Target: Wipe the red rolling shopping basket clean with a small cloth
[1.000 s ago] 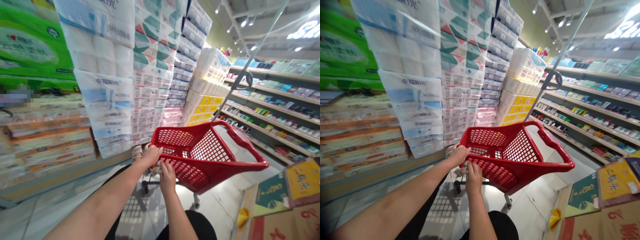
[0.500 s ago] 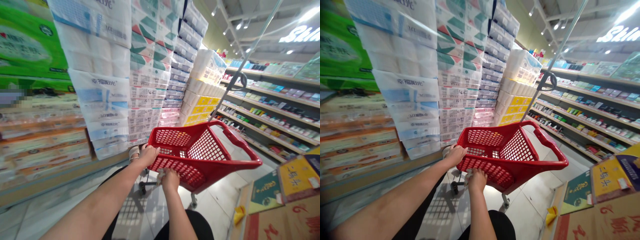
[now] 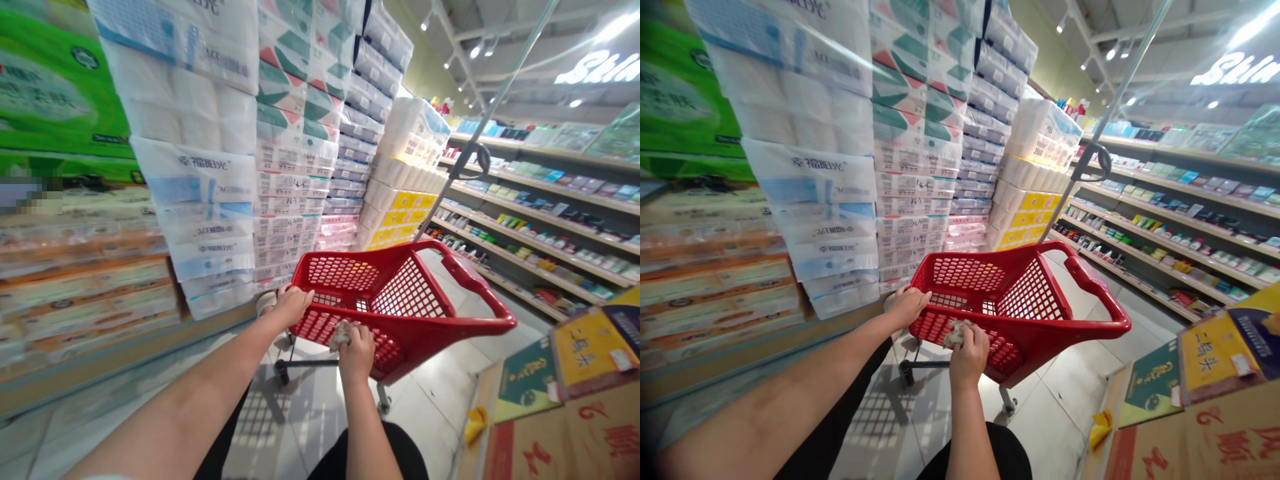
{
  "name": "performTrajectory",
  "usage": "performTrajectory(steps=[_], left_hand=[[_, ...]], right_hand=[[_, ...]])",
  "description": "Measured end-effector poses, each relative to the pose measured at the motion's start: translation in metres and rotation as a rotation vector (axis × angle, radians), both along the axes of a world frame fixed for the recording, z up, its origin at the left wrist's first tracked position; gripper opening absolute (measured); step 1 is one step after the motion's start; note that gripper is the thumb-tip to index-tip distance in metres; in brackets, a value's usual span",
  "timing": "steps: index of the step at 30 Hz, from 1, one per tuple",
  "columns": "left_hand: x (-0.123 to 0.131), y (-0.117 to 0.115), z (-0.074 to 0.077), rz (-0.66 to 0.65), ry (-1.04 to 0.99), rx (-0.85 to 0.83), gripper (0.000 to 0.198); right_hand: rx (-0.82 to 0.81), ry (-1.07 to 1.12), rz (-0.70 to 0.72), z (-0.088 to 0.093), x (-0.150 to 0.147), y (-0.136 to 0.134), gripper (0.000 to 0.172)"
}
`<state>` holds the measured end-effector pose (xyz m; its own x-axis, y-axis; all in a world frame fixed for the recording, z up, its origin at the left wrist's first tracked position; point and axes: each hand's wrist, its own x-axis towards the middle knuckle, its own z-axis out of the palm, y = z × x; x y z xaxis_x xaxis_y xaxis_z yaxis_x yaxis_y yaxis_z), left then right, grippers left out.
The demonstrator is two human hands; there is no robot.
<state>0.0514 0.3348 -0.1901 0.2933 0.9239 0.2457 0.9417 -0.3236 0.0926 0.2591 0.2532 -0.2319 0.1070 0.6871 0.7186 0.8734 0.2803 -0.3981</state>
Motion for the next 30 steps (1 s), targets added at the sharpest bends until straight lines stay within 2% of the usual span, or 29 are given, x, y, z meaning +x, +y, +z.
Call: performTrajectory(steps=[3,8,12,15,18,22,27,30], left_hand=[[-0.007,0.002,-0.001,-0.004,0.037,0.014,0.041],[-0.01,-0.001,0.015,0.02,-0.056,-0.023,0.041],[0.016,-0.009,0.035,0.124,-0.267,0.07,0.035],[0.041,-0.015,0.043,-0.028,-0.24,0.011,0.039],[0.052,-0.019,0.043,-0.103,-0.114,-0.022,0.042],[0.046,-0.018,0.038,-0.12,-0.062,0.03,0.036],[0.037,-0.016,0.037,-0.147,-0.045,0.033,0.033],[0.036,-0.018,0.04,-0.138,-0.038,0.035,0.034]], right_hand=[[-0.151,-0.027,-0.026,0.006,0.003,-0.001,0.033],[0.066,0.042,0.01,0.014,0.009,0.0,0.037],[-0.04,0.022,0.009,0.017,0.011,0.003,0.028],[0.062,0.096,0.008,0.02,0.013,0.005,0.028],[0.101,0.157,-0.059,0.024,0.017,0.005,0.029],[-0.088,0.13,-0.069,0.025,0.023,0.004,0.028],[0.151,0.24,-0.121,0.023,0.031,0.007,0.029],[0.061,0.144,-0.122,0.023,0.033,0.008,0.022]])
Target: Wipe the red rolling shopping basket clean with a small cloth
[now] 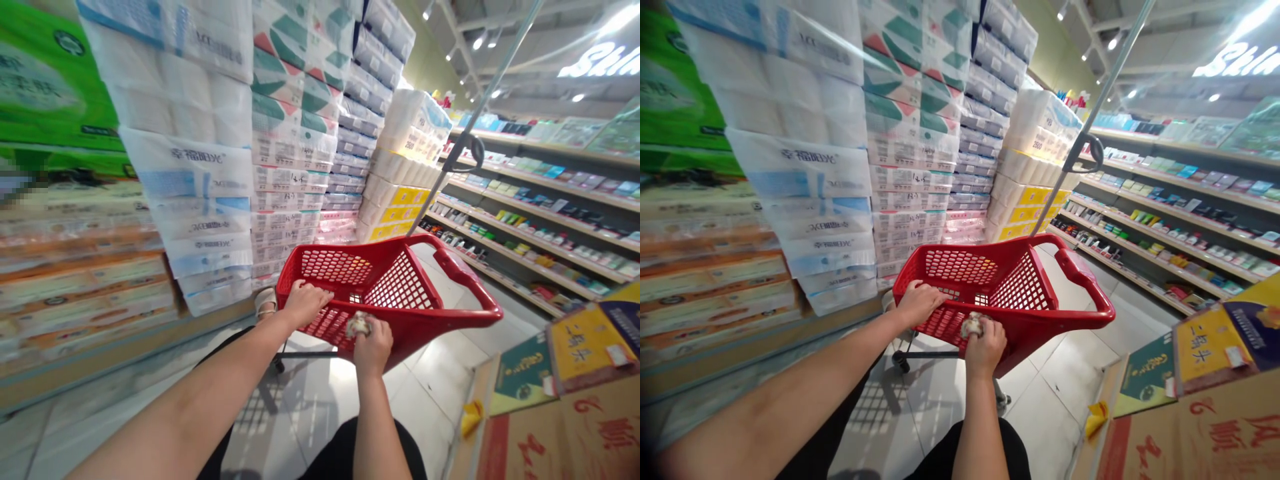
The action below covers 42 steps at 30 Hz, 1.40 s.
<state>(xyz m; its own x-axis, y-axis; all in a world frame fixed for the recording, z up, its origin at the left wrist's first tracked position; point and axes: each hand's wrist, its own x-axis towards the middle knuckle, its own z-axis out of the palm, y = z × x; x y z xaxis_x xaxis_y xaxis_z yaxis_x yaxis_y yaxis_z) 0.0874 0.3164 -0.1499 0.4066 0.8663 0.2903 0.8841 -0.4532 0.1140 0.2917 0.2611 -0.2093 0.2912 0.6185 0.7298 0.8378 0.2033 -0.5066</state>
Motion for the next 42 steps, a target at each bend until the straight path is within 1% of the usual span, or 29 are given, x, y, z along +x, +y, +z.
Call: performTrajectory(steps=[2,3,6,7,9,11,12,14,16,17,19,21,22,24,26,28,29,30,33,34,35,36,38,40,41,42], left_hand=[[-0.001,-0.002,0.003,0.017,-0.012,-0.014,0.035],[-0.001,-0.004,0.005,0.023,-0.019,-0.023,0.036],[-0.003,-0.007,0.011,0.015,-0.021,-0.035,0.036],[-0.003,-0.007,0.012,0.01,-0.019,-0.035,0.035],[-0.004,-0.007,0.013,0.013,-0.02,-0.04,0.035],[-0.005,-0.006,0.013,0.026,-0.027,-0.046,0.036],[-0.005,-0.005,0.012,0.03,-0.028,-0.048,0.036],[-0.006,-0.003,0.009,0.02,-0.023,-0.043,0.033],[-0.007,-0.002,0.007,0.005,-0.011,-0.029,0.029],[-0.007,-0.001,0.006,0.001,-0.004,-0.024,0.028],[-0.007,-0.001,0.005,0.004,0.004,-0.024,0.027],[-0.008,-0.001,0.005,0.016,0.006,-0.024,0.026],[-0.008,-0.001,0.005,0.021,0.006,-0.019,0.026],[-0.008,-0.002,0.005,0.023,0.003,-0.004,0.025],[-0.009,-0.003,0.006,0.007,-0.002,0.008,0.024],[-0.01,-0.004,0.006,-0.009,-0.004,0.01,0.024],[-0.01,-0.004,0.007,-0.013,-0.004,0.008,0.024],[-0.01,-0.004,0.007,-0.012,-0.005,0.005,0.024],[-0.01,-0.003,0.006,0.006,-0.018,-0.002,0.027],[-0.01,-0.002,0.006,0.014,-0.024,-0.001,0.03],[-0.009,-0.002,0.005,0.016,-0.028,0.002,0.032],[-0.009,-0.002,0.005,0.014,-0.029,0.006,0.033],[-0.009,-0.003,0.005,0.006,-0.021,0.014,0.031],[-0.009,-0.004,0.005,-0.002,-0.012,0.022,0.029],[-0.009,-0.004,0.005,0.0,-0.012,0.024,0.028],[-0.01,-0.004,0.005,0.005,-0.013,0.022,0.028]], right_hand=[[-0.073,-0.036,0.035,0.0,-0.001,-0.001,0.019],[-0.058,-0.024,0.04,0.001,0.0,-0.001,0.019],[0.109,0.053,-0.024,0.003,0.004,-0.002,0.023],[0.136,0.063,-0.056,0.004,0.005,-0.002,0.025],[0.093,0.048,-0.087,0.004,0.008,-0.001,0.024],[0.024,0.029,-0.059,0.004,0.01,-0.001,0.021],[0.02,0.035,-0.038,0.004,0.01,-0.001,0.021],[0.09,0.087,-0.03,0.006,0.012,0.001,0.022],[0.179,0.168,-0.074,0.008,0.015,0.002,0.025],[0.196,0.208,-0.101,0.009,0.016,0.002,0.027],[0.15,0.264,-0.114,0.01,0.014,0.002,0.029],[0.066,0.272,-0.046,0.011,0.01,0.002,0.029],[0.052,0.266,-0.005,0.012,0.008,0.001,0.029],[0.118,0.262,0.026,0.015,0.006,-0.001,0.029],[0.245,0.291,-0.034,0.02,0.01,-0.002,0.03],[0.299,0.328,-0.116,0.021,0.015,-0.002,0.03],[0.279,0.344,-0.134,0.02,0.017,-0.001,0.031],[0.227,0.346,-0.122,0.017,0.018,0.0,0.032],[0.025,0.263,0.025,0.005,0.017,0.002,0.031],[-0.005,0.225,0.063,0.001,0.016,0.003,0.031],[-0.005,0.202,0.073,-0.003,0.017,0.004,0.03],[0.019,0.204,0.047,-0.005,0.018,0.005,0.03],[0.08,0.262,-0.075,-0.008,0.024,0.006,0.03],[0.072,0.306,-0.175,-0.009,0.028,0.008,0.03],[0.041,0.301,-0.185,-0.01,0.028,0.008,0.03],[0.005,0.279,-0.164,-0.012,0.026,0.008,0.03]])
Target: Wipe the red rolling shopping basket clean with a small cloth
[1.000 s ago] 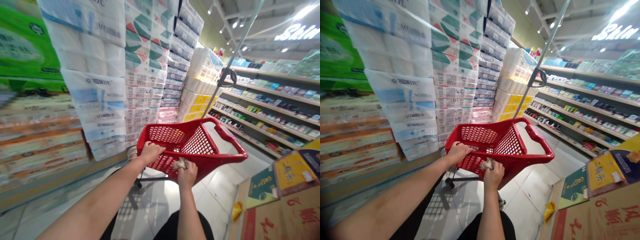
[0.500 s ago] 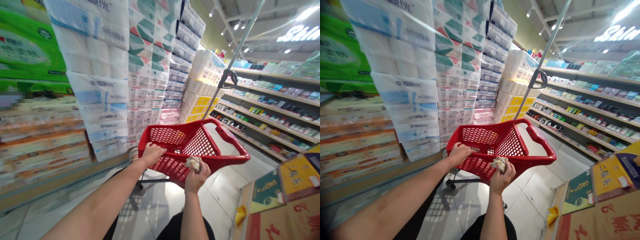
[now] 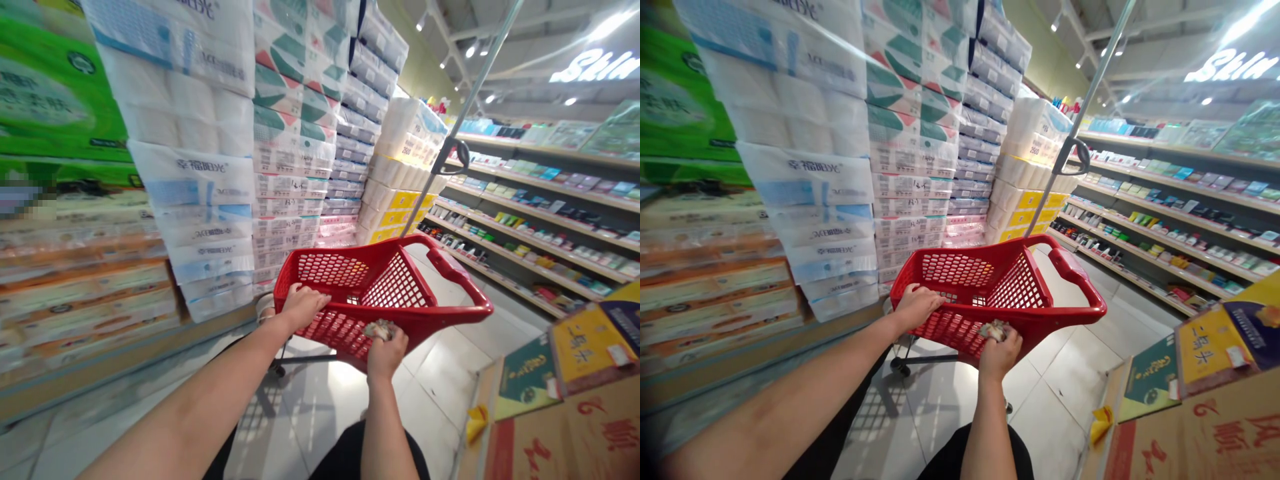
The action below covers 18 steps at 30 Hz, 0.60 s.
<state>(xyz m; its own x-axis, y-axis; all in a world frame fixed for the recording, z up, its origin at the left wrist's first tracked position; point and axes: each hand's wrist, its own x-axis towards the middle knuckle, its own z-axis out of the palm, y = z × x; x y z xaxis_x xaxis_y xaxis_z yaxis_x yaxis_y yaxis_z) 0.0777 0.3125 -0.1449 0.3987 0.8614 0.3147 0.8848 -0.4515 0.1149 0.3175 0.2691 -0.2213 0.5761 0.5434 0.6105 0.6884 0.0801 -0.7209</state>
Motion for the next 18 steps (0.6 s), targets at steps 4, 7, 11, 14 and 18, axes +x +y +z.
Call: performTrajectory(steps=[4,7,11,14,18], left_hand=[[-0.002,0.001,-0.002,0.006,0.014,0.007,0.029],[-0.004,0.002,-0.005,0.008,0.028,0.02,0.029],[-0.007,0.003,-0.009,0.025,0.003,0.021,0.032],[-0.007,0.002,-0.009,0.028,-0.011,0.024,0.033],[-0.005,0.002,-0.008,0.029,0.001,0.042,0.033]], right_hand=[[-0.046,-0.111,0.19,-0.013,-0.024,-0.002,0.034],[-0.114,-0.164,0.244,-0.026,-0.042,-0.003,0.035],[-0.252,-0.218,0.32,-0.039,-0.054,0.0,0.033],[-0.142,-0.278,0.374,-0.043,-0.057,0.002,0.039],[-0.309,-0.369,0.447,-0.046,-0.067,0.0,0.041]])
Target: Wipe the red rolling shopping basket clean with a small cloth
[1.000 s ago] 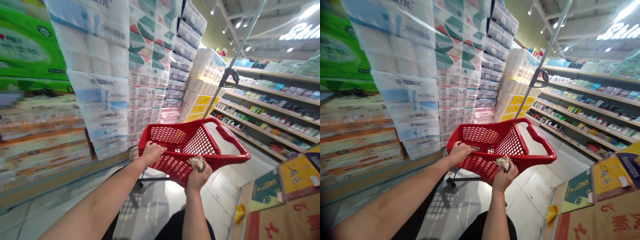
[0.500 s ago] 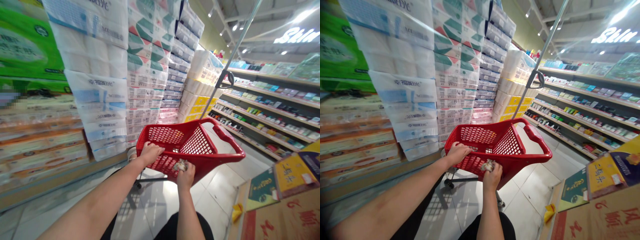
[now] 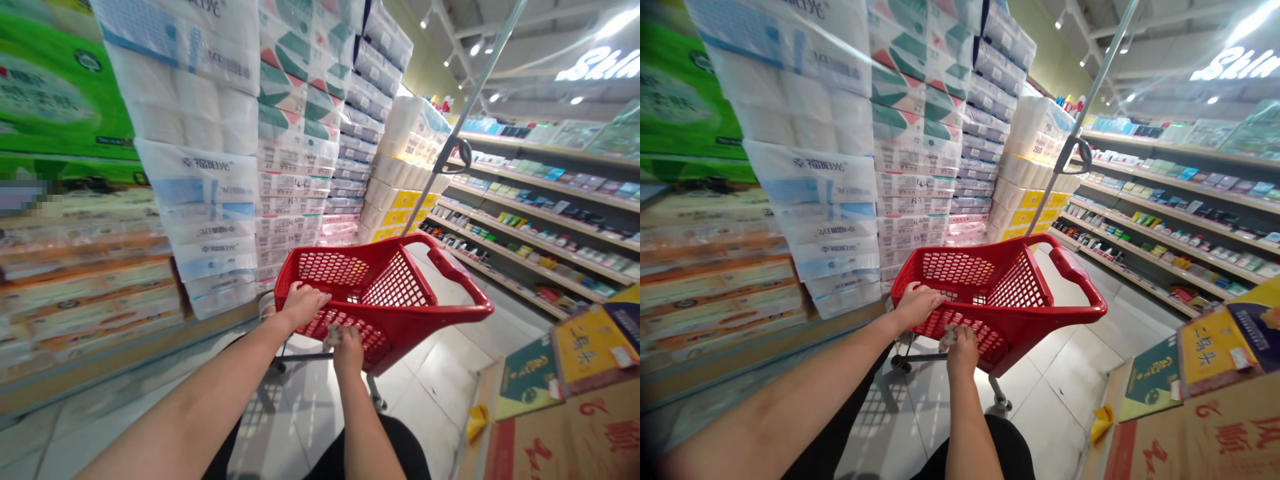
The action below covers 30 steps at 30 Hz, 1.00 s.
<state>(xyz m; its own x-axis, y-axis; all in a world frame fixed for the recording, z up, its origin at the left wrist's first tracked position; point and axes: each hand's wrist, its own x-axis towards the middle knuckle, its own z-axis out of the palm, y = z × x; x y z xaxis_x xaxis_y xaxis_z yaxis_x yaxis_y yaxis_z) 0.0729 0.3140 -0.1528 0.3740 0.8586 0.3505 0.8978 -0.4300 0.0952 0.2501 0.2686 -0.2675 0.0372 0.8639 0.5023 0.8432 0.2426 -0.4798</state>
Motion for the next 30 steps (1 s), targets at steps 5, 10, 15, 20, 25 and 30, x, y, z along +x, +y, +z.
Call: performTrajectory(steps=[5,10,15,20,25,30], left_hand=[[0.003,0.0,0.001,-0.005,0.016,-0.001,0.032],[0.002,0.001,0.0,-0.009,0.013,0.005,0.032],[0.0,0.001,0.001,-0.003,0.007,-0.003,0.031],[-0.001,0.0,0.001,0.002,0.012,0.003,0.034],[0.0,-0.001,0.0,-0.003,0.014,0.014,0.031],[0.0,-0.001,0.001,0.001,-0.003,-0.012,0.034]], right_hand=[[0.089,-0.036,0.07,-0.001,-0.012,-0.002,0.049],[-0.071,-0.115,0.078,-0.004,-0.01,0.002,0.04],[0.076,-0.091,0.122,-0.003,-0.007,0.002,0.054],[0.036,-0.113,0.056,0.006,0.004,0.002,0.051],[0.047,-0.102,0.032,0.013,0.006,-0.001,0.05],[-0.032,-0.147,-0.045,0.026,0.006,-0.002,0.042]])
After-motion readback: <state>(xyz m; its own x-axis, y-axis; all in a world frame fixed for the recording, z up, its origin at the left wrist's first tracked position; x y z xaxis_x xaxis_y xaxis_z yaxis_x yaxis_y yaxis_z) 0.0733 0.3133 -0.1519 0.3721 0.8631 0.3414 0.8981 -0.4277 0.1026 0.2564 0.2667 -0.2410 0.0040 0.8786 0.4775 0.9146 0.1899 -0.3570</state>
